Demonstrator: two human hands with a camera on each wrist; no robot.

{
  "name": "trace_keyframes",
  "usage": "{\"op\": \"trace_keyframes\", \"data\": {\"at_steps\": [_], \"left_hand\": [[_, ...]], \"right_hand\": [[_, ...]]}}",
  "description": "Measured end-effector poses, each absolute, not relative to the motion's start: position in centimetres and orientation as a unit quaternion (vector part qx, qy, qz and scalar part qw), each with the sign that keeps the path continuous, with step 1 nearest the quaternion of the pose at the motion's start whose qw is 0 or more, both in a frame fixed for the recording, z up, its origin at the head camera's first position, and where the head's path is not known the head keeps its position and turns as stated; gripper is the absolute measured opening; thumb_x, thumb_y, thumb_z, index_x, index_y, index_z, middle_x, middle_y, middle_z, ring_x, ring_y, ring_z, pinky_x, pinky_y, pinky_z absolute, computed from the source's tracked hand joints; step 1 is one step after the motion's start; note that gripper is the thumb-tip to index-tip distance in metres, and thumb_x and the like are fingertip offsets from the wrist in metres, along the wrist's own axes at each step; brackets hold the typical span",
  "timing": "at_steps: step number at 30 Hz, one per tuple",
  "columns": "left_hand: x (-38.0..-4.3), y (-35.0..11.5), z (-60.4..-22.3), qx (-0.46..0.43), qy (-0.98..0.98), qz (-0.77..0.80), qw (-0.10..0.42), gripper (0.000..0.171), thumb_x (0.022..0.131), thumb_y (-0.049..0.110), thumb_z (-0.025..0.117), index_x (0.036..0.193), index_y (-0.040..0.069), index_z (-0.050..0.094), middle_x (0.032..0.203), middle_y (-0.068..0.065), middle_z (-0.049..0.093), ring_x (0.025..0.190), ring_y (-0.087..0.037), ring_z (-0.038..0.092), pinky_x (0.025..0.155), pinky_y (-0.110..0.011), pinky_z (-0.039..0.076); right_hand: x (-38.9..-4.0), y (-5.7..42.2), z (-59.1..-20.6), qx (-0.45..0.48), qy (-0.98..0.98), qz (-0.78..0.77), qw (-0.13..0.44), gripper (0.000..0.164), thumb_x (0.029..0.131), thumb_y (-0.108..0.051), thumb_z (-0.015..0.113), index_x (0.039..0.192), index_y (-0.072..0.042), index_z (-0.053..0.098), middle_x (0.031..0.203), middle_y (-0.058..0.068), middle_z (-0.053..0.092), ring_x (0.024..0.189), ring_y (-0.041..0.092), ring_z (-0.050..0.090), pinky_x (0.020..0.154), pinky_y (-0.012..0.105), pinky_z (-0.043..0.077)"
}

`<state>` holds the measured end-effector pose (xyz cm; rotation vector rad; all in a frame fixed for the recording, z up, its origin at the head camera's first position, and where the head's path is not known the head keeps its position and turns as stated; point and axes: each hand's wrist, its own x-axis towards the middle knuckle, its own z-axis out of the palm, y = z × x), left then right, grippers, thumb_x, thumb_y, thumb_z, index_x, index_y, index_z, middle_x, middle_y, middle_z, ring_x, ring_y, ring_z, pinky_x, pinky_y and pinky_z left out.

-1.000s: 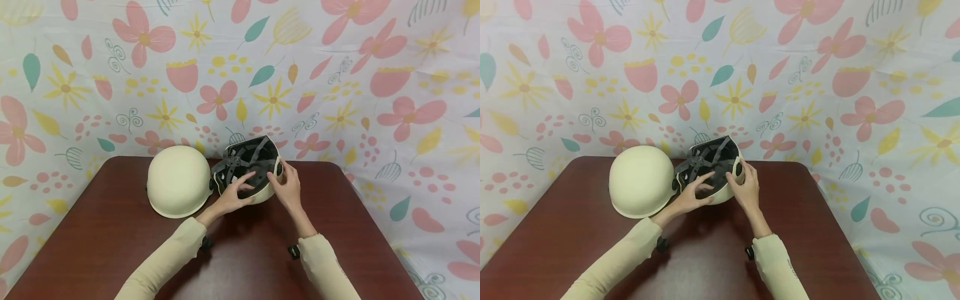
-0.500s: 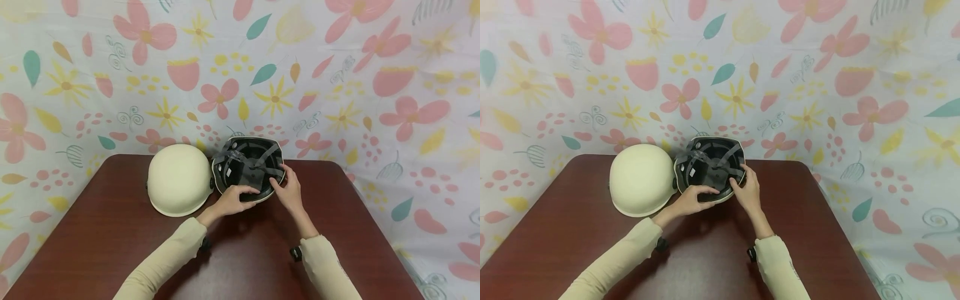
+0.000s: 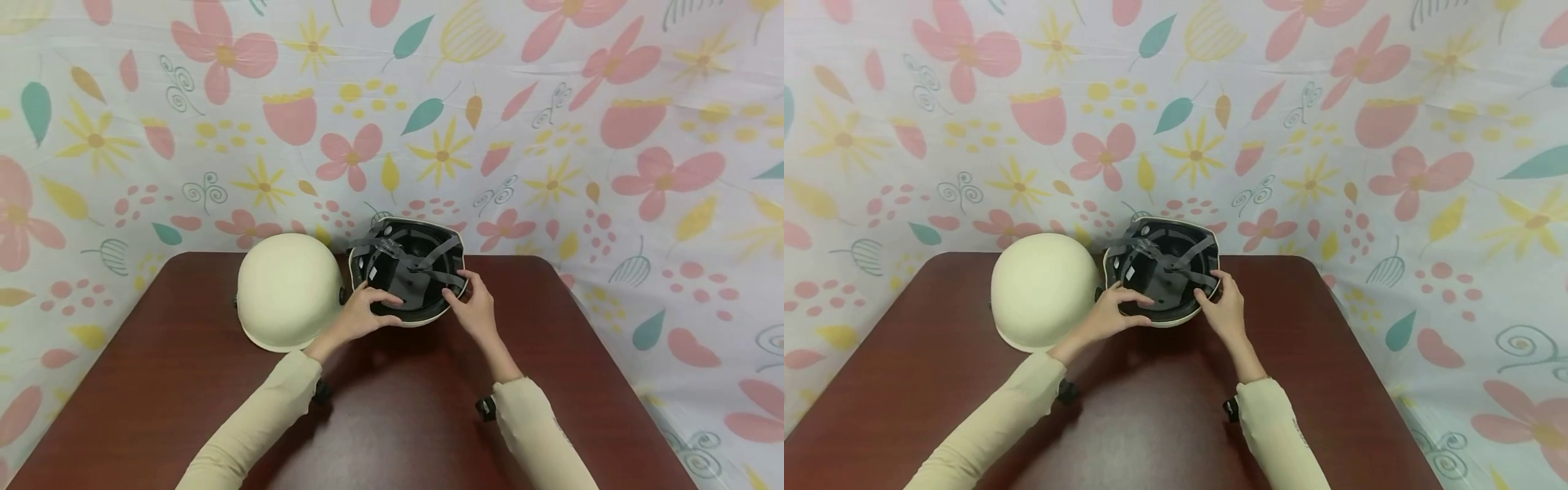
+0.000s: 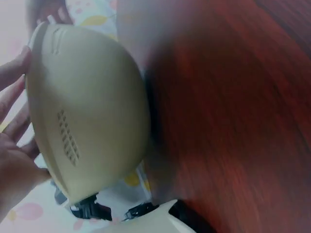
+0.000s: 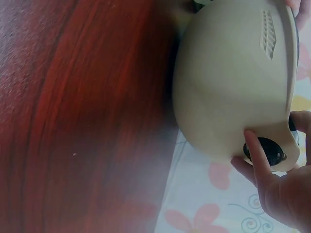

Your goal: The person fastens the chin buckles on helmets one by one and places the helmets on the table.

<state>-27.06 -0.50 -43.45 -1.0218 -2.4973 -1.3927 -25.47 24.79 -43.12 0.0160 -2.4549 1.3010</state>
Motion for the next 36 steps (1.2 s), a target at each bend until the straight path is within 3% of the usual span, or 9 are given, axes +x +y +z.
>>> {"op": "trace_keyframes", "data": {"at_steps": [2, 8, 15, 18, 21, 25, 28, 31, 36], "left_hand": [[-27.2, -0.8, -43.4, -0.321, -0.824, -0.462, 0.061, 0.033, 0.080, 0.022, 0.080, 0.109, 0.007, 0.075, 0.113, -0.008, 0.073, 0.115, -0.028, 0.060, 0.120, -0.060, 0.013], [-27.6, -1.7, -43.1, -0.215, -0.805, -0.543, 0.102, 0.032, 0.083, 0.014, 0.078, 0.111, 0.001, 0.072, 0.129, -0.016, 0.064, 0.127, -0.031, 0.052, 0.112, -0.052, 0.037], [-28.1, -2.0, -42.7, -0.124, -0.752, -0.621, 0.183, 0.026, 0.085, 0.001, 0.071, 0.110, -0.007, 0.068, 0.112, -0.024, 0.062, 0.103, -0.039, 0.060, 0.095, -0.052, 0.050], [-28.0, -2.2, -42.7, -0.092, -0.749, -0.629, 0.185, 0.027, 0.086, 0.000, 0.070, 0.111, -0.006, 0.066, 0.110, -0.025, 0.060, 0.098, -0.041, 0.060, 0.092, -0.052, 0.051], [-27.8, -2.4, -42.9, -0.072, -0.748, -0.638, 0.167, 0.032, 0.087, 0.001, 0.069, 0.117, -0.006, 0.062, 0.114, -0.026, 0.059, 0.099, -0.042, 0.060, 0.091, -0.050, 0.051], [-27.7, -2.7, -43.2, -0.056, -0.749, -0.651, 0.110, 0.051, 0.091, 0.011, 0.068, 0.135, -0.003, 0.048, 0.131, -0.026, 0.051, 0.107, -0.043, 0.059, 0.092, -0.048, 0.051], [-27.6, -2.7, -43.2, -0.045, -0.751, -0.656, 0.054, 0.070, 0.092, 0.019, 0.068, 0.150, 0.005, 0.031, 0.145, -0.024, 0.040, 0.116, -0.042, 0.057, 0.095, -0.049, 0.051], [-27.6, -2.6, -43.2, -0.040, -0.743, -0.668, 0.002, 0.081, 0.092, 0.021, 0.068, 0.156, 0.012, 0.019, 0.152, -0.023, 0.031, 0.121, -0.043, 0.055, 0.097, -0.051, 0.050], [-27.8, -2.9, -43.7, -0.045, -0.709, -0.701, -0.065, 0.078, 0.095, 0.021, 0.063, 0.158, 0.015, 0.017, 0.156, -0.025, 0.025, 0.130, -0.042, 0.048, 0.101, -0.055, 0.047]], "right_hand": [[-25.4, 25.1, -43.4, 0.002, -0.870, 0.460, 0.179, 0.051, 0.091, -0.016, 0.068, 0.137, -0.005, 0.049, 0.127, 0.023, 0.061, 0.108, 0.036, 0.067, 0.078, 0.030, 0.056], [-25.3, 26.0, -43.9, -0.004, -0.865, 0.478, 0.154, 0.054, 0.090, -0.013, 0.067, 0.141, -0.007, 0.048, 0.118, 0.025, 0.065, 0.080, 0.029, 0.073, 0.059, 0.018, 0.054], [-25.4, 27.0, -43.5, -0.004, -0.874, 0.466, 0.134, 0.058, 0.090, -0.012, 0.066, 0.144, -0.009, 0.046, 0.111, 0.030, 0.066, 0.073, 0.038, 0.071, 0.055, 0.020, 0.054], [-25.4, 27.4, -43.3, -0.004, -0.878, 0.462, 0.126, 0.057, 0.090, -0.011, 0.065, 0.144, -0.009, 0.046, 0.112, 0.030, 0.066, 0.067, 0.032, 0.072, 0.056, 0.023, 0.055], [-25.2, 27.9, -43.3, -0.007, -0.878, 0.464, 0.117, 0.056, 0.090, -0.010, 0.064, 0.143, -0.010, 0.047, 0.115, 0.029, 0.065, 0.062, 0.015, 0.069, 0.060, 0.034, 0.059], [-25.0, 28.8, -43.3, -0.007, -0.880, 0.462, 0.107, 0.055, 0.090, -0.008, 0.063, 0.143, -0.010, 0.047, 0.118, 0.029, 0.064, 0.061, 0.001, 0.062, 0.062, 0.035, 0.059], [-24.9, 29.6, -43.1, 0.000, -0.881, 0.462, 0.103, 0.056, 0.090, -0.005, 0.061, 0.143, -0.008, 0.046, 0.117, 0.031, 0.063, 0.062, -0.002, 0.059, 0.060, 0.034, 0.059], [-24.8, 30.4, -42.7, 0.008, -0.881, 0.464, 0.091, 0.058, 0.090, -0.004, 0.059, 0.145, -0.007, 0.042, 0.125, 0.030, 0.059, 0.064, -0.008, 0.057, 0.063, 0.042, 0.060], [-24.5, 31.3, -42.4, 0.016, -0.877, 0.476, 0.066, 0.059, 0.092, -0.003, 0.054, 0.148, -0.006, 0.037, 0.135, 0.028, 0.052, 0.067, -0.012, 0.056, 0.062, 0.035, 0.060]]}}
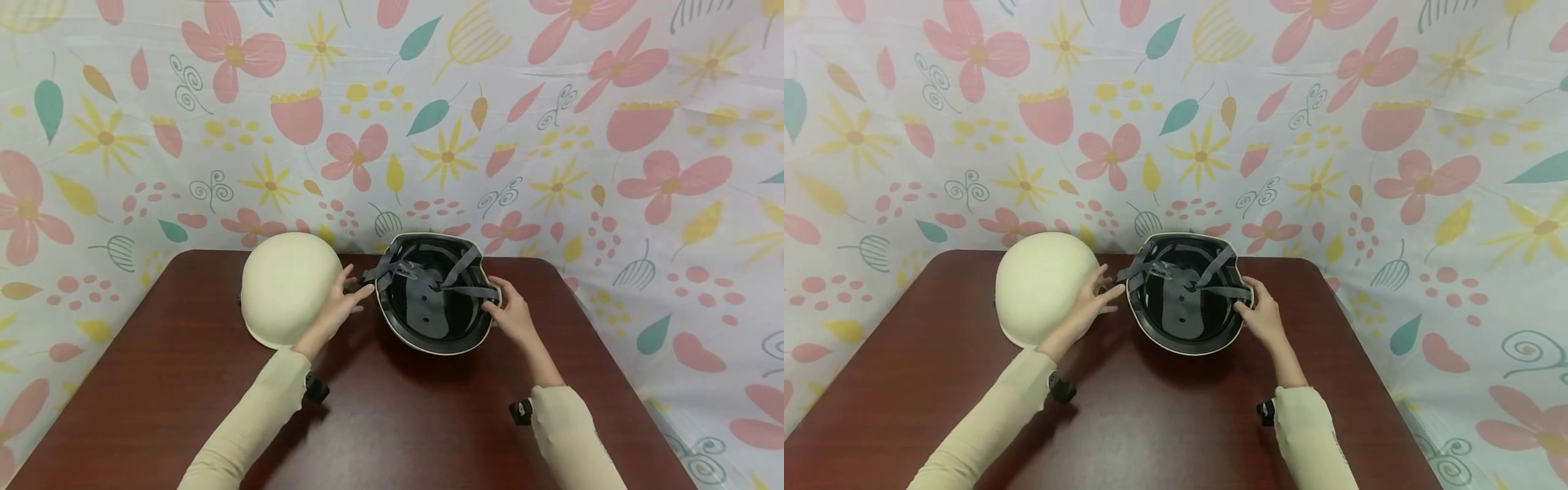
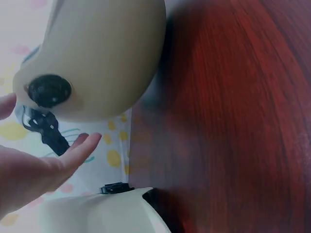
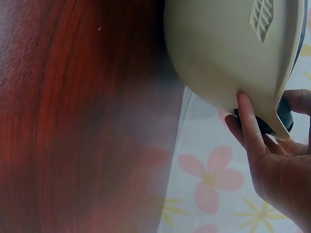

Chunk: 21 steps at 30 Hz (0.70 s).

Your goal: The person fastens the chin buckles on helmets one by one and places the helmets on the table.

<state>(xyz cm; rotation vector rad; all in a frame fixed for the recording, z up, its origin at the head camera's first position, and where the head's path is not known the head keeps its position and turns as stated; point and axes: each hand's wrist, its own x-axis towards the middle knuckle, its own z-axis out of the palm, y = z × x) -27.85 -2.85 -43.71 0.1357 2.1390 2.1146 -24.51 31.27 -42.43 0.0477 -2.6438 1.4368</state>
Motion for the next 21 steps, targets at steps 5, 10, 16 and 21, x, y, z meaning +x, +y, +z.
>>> {"op": "trace_keyframes", "data": {"at_steps": [5, 10, 16, 21], "left_hand": [[-28.2, -3.0, -44.3, 0.055, 0.699, 0.708, 0.088, 0.068, 0.098, 0.014, 0.057, 0.156, 0.013, 0.023, 0.155, -0.026, 0.027, 0.133, -0.043, 0.045, 0.103, -0.055, 0.045], [-28.8, -2.9, -44.8, 0.043, 0.680, 0.726, 0.089, 0.066, 0.095, 0.002, 0.055, 0.154, 0.009, 0.028, 0.147, -0.027, 0.036, 0.115, -0.034, 0.059, 0.102, -0.054, 0.046], [-29.0, -2.8, -44.7, 0.018, 0.636, 0.768, 0.067, 0.065, 0.090, -0.009, 0.051, 0.151, 0.000, 0.031, 0.138, -0.026, 0.041, 0.085, -0.008, 0.060, 0.101, -0.050, 0.048], [-29.1, -2.7, -44.3, 0.022, 0.614, 0.787, 0.056, 0.063, 0.089, -0.013, 0.046, 0.149, -0.002, 0.032, 0.134, -0.023, 0.042, 0.080, -0.007, 0.057, 0.098, -0.044, 0.050]], "right_hand": [[-24.5, 31.5, -42.3, 0.014, -0.875, 0.479, 0.064, 0.059, 0.092, -0.004, 0.055, 0.148, -0.005, 0.038, 0.134, 0.030, 0.053, 0.078, -0.004, 0.062, 0.062, 0.024, 0.056], [-25.0, 31.1, -41.9, 0.021, -0.898, 0.434, 0.072, 0.058, 0.092, -0.008, 0.057, 0.147, -0.006, 0.039, 0.142, 0.026, 0.048, 0.106, 0.030, 0.064, 0.075, 0.023, 0.049], [-25.4, 30.1, -41.1, 0.046, -0.908, 0.406, 0.091, 0.059, 0.092, -0.009, 0.058, 0.146, -0.001, 0.038, 0.149, 0.028, 0.036, 0.132, 0.045, 0.042, 0.104, 0.056, 0.037], [-25.8, 28.5, -40.0, 0.054, -0.901, 0.394, 0.174, 0.053, 0.091, -0.012, 0.063, 0.140, -0.001, 0.048, 0.151, 0.026, 0.036, 0.139, 0.043, 0.034, 0.112, 0.059, 0.029]]}}
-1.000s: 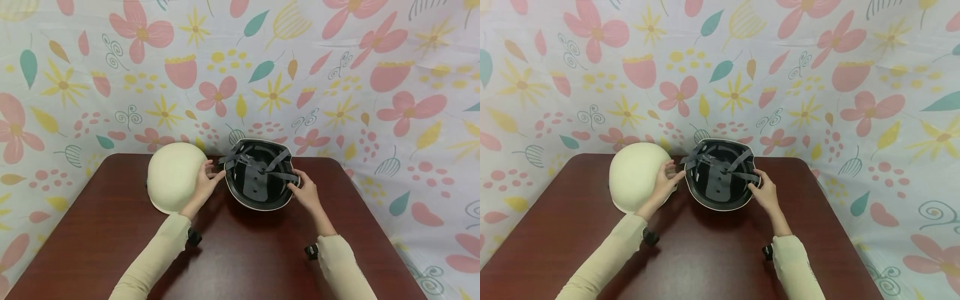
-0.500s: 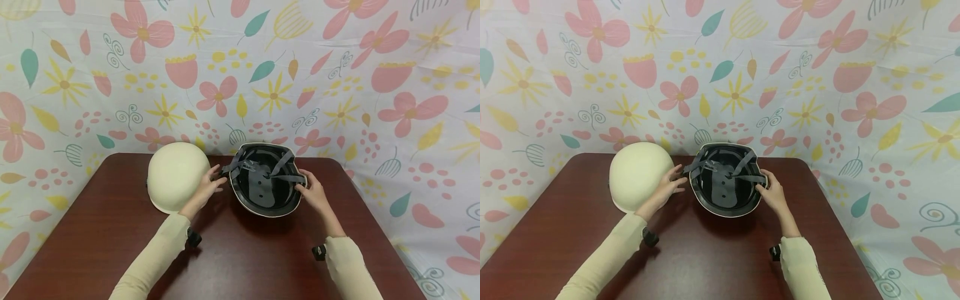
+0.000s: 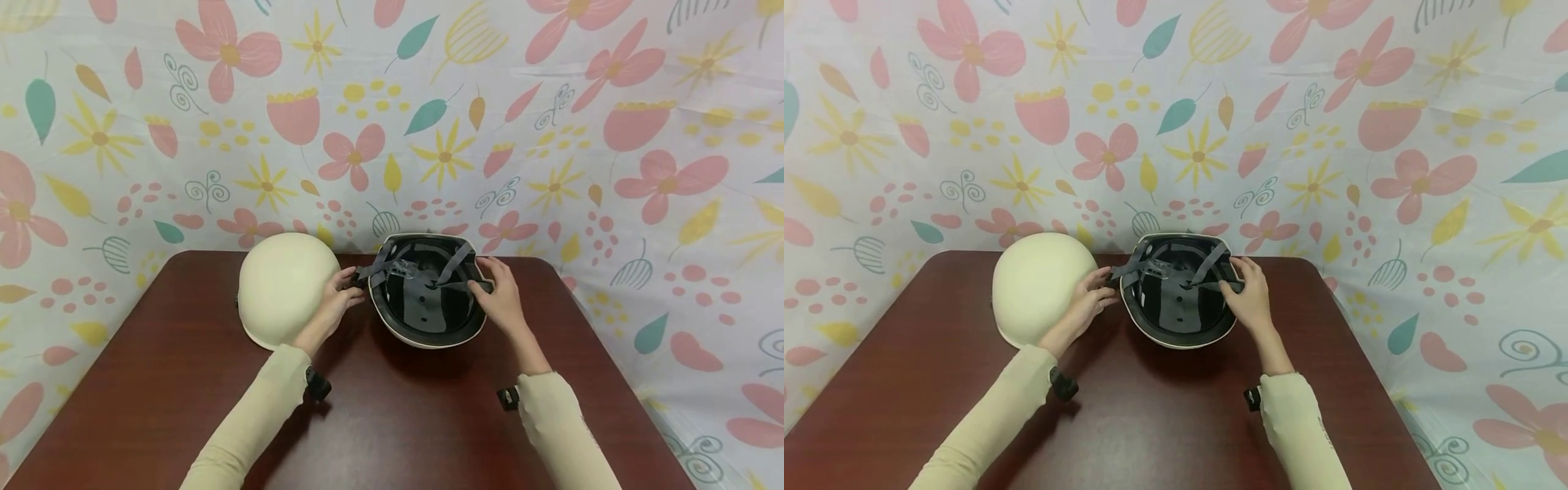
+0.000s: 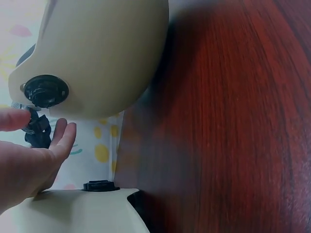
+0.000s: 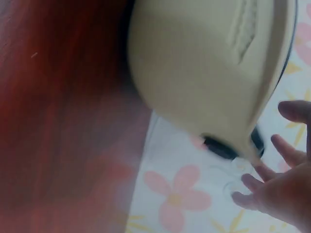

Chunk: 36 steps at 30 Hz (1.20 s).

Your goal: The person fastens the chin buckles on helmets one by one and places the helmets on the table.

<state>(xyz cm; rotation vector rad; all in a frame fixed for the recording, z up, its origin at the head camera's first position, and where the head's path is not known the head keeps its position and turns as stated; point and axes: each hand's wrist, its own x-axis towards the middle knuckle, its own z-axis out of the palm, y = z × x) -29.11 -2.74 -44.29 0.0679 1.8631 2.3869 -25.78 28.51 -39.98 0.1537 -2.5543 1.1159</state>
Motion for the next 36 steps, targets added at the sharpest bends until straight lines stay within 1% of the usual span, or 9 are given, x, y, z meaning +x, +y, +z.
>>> {"op": "trace_keyframes", "data": {"at_steps": [4, 6, 9, 12, 16, 22, 28, 33, 36], "left_hand": [[-29.0, -2.9, -43.9, 0.018, 0.608, 0.792, 0.051, 0.060, 0.089, -0.014, 0.045, 0.147, -0.002, 0.037, 0.135, -0.023, 0.042, 0.083, -0.010, 0.056, 0.093, -0.037, 0.052], [-29.0, -3.0, -43.8, 0.015, 0.604, 0.796, 0.048, 0.059, 0.088, -0.014, 0.044, 0.146, -0.001, 0.039, 0.136, -0.023, 0.042, 0.088, -0.011, 0.057, 0.097, -0.041, 0.051], [-29.0, -2.9, -43.6, 0.010, 0.595, 0.802, 0.043, 0.057, 0.088, -0.015, 0.045, 0.144, -0.001, 0.043, 0.137, -0.024, 0.043, 0.096, -0.014, 0.059, 0.105, -0.050, 0.046], [-29.0, -2.8, -43.3, 0.007, 0.592, 0.805, 0.037, 0.056, 0.087, -0.015, 0.045, 0.142, -0.002, 0.045, 0.137, -0.024, 0.043, 0.101, -0.015, 0.060, 0.107, -0.052, 0.043], [-28.9, -2.4, -43.0, 0.003, 0.588, 0.808, 0.033, 0.055, 0.086, -0.016, 0.045, 0.139, -0.004, 0.047, 0.135, -0.024, 0.044, 0.096, -0.012, 0.061, 0.105, -0.049, 0.046], [-28.8, -2.4, -42.7, 0.003, 0.581, 0.813, 0.033, 0.054, 0.085, -0.017, 0.045, 0.138, -0.005, 0.048, 0.132, -0.021, 0.046, 0.086, -0.005, 0.060, 0.097, -0.039, 0.052], [-28.6, -2.6, -42.7, 0.014, 0.578, 0.815, 0.033, 0.053, 0.086, -0.016, 0.045, 0.138, -0.007, 0.047, 0.132, -0.022, 0.045, 0.090, -0.006, 0.061, 0.097, -0.038, 0.053], [-28.5, -2.5, -42.3, 0.018, 0.579, 0.815, 0.032, 0.052, 0.086, -0.016, 0.045, 0.137, -0.007, 0.049, 0.128, -0.018, 0.045, 0.089, -0.006, 0.060, 0.098, -0.041, 0.052], [-28.4, -2.5, -42.2, 0.019, 0.578, 0.815, 0.032, 0.052, 0.086, -0.015, 0.046, 0.137, -0.007, 0.050, 0.128, -0.016, 0.043, 0.087, -0.007, 0.059, 0.094, -0.036, 0.053]], "right_hand": [[-26.3, 26.3, -38.9, 0.086, -0.899, 0.377, 0.205, 0.045, 0.091, -0.014, 0.065, 0.134, -0.003, 0.056, 0.138, 0.022, 0.053, 0.127, 0.040, 0.050, 0.106, 0.055, 0.039], [-26.6, 25.0, -38.6, 0.117, -0.903, 0.363, 0.199, 0.042, 0.091, -0.014, 0.065, 0.131, -0.002, 0.059, 0.127, 0.023, 0.060, 0.112, 0.040, 0.057, 0.097, 0.053, 0.044], [-27.2, 22.9, -38.2, 0.166, -0.907, 0.345, 0.174, 0.037, 0.093, -0.015, 0.065, 0.128, -0.003, 0.061, 0.122, 0.021, 0.063, 0.105, 0.039, 0.061, 0.091, 0.051, 0.047], [-27.7, 20.8, -37.8, 0.204, -0.908, 0.337, 0.146, 0.036, 0.094, -0.017, 0.064, 0.127, -0.003, 0.062, 0.126, 0.019, 0.063, 0.113, 0.037, 0.060, 0.096, 0.051, 0.047], [-28.3, 18.5, -37.5, 0.226, -0.906, 0.339, 0.112, 0.035, 0.095, -0.019, 0.063, 0.126, -0.004, 0.063, 0.131, 0.016, 0.060, 0.125, 0.034, 0.055, 0.105, 0.051, 0.044], [-28.6, 16.6, -37.7, 0.238, -0.908, 0.336, 0.083, 0.034, 0.095, -0.019, 0.063, 0.126, -0.003, 0.063, 0.133, 0.017, 0.060, 0.126, 0.035, 0.054, 0.105, 0.050, 0.044], [-29.0, 15.4, -38.2, 0.253, -0.909, 0.323, 0.073, 0.036, 0.095, -0.020, 0.064, 0.126, -0.003, 0.062, 0.133, 0.016, 0.060, 0.127, 0.034, 0.054, 0.106, 0.050, 0.043], [-29.0, 14.8, -38.3, 0.247, -0.916, 0.314, 0.038, 0.038, 0.095, -0.023, 0.063, 0.129, -0.005, 0.061, 0.134, 0.016, 0.060, 0.128, 0.034, 0.053, 0.106, 0.050, 0.043], [-28.8, 14.5, -38.4, 0.246, -0.920, 0.303, 0.030, 0.039, 0.095, -0.024, 0.063, 0.130, -0.005, 0.061, 0.134, 0.016, 0.060, 0.127, 0.034, 0.054, 0.105, 0.049, 0.044]]}}
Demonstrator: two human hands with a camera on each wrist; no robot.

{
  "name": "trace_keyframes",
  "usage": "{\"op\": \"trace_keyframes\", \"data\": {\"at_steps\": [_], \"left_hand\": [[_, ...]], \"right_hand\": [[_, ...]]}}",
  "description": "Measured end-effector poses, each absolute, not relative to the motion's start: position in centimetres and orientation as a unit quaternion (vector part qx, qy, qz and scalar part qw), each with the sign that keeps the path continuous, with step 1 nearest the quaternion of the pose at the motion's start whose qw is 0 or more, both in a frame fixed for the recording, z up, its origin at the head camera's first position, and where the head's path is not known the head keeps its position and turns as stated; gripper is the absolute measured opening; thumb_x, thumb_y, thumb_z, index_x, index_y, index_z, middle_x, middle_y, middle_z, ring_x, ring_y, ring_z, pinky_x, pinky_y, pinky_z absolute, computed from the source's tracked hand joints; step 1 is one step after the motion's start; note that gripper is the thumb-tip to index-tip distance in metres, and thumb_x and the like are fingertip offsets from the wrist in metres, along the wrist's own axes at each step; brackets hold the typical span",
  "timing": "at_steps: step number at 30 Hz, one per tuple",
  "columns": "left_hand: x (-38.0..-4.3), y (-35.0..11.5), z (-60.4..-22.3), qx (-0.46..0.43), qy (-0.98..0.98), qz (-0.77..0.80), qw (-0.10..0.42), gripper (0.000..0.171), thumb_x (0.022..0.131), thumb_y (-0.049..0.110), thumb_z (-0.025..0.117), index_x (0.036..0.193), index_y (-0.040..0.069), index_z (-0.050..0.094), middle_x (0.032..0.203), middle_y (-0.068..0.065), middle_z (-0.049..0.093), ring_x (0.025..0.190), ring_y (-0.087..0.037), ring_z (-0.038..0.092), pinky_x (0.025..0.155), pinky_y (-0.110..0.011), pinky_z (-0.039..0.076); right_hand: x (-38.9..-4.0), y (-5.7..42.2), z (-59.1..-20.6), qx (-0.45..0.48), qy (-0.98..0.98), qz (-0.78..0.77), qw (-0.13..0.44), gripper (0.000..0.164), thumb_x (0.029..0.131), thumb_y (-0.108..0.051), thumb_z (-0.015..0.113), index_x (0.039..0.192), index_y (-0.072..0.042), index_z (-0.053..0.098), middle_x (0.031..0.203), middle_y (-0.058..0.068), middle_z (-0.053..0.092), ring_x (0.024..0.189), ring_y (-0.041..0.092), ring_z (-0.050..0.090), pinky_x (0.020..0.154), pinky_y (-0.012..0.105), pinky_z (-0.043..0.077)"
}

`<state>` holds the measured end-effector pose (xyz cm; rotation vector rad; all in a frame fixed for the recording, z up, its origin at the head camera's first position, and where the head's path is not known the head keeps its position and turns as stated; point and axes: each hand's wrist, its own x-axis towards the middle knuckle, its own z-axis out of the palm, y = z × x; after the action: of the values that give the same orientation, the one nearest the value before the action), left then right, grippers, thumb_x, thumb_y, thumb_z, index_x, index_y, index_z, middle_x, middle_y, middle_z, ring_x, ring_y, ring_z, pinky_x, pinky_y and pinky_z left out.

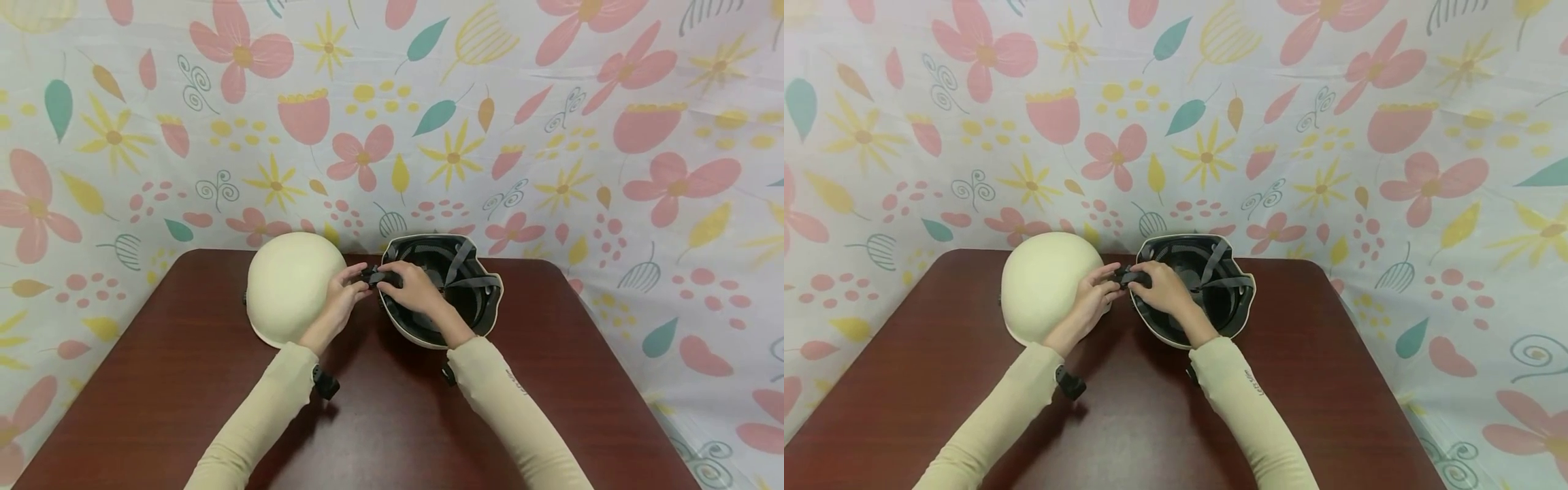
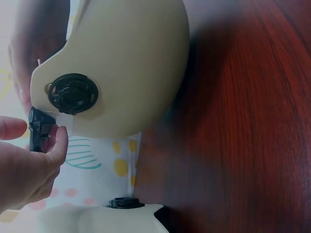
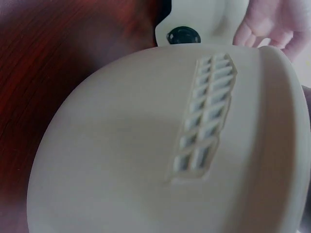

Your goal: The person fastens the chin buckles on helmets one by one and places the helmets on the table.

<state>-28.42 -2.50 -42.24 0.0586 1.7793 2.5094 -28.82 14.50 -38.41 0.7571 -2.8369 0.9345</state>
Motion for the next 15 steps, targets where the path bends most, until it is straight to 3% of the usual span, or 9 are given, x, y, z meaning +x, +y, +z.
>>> {"op": "trace_keyframes", "data": {"at_steps": [6, 15], "left_hand": [[-28.21, -2.36, -42.08, 0.026, 0.571, 0.820, 0.033, 0.053, 0.086, -0.015, 0.045, 0.139, -0.006, 0.048, 0.135, -0.019, 0.038, 0.088, -0.008, 0.058, 0.077, -0.018, 0.053], [-27.90, -2.32, -41.53, 0.043, 0.554, 0.831, 0.037, 0.054, 0.087, -0.013, 0.039, 0.141, -0.009, 0.044, 0.139, -0.025, 0.035, 0.089, -0.012, 0.056, 0.073, -0.016, 0.051]], "right_hand": [[-28.45, 14.21, -38.63, 0.233, -0.926, 0.293, 0.053, 0.042, 0.092, -0.029, 0.068, 0.127, -0.006, 0.063, 0.132, 0.015, 0.062, 0.125, 0.032, 0.056, 0.104, 0.048, 0.045], [-28.08, 13.77, -38.67, 0.195, -0.930, 0.303, 0.069, 0.044, 0.088, -0.031, 0.073, 0.125, -0.009, 0.064, 0.132, 0.013, 0.062, 0.124, 0.034, 0.054, 0.102, 0.050, 0.045]]}}
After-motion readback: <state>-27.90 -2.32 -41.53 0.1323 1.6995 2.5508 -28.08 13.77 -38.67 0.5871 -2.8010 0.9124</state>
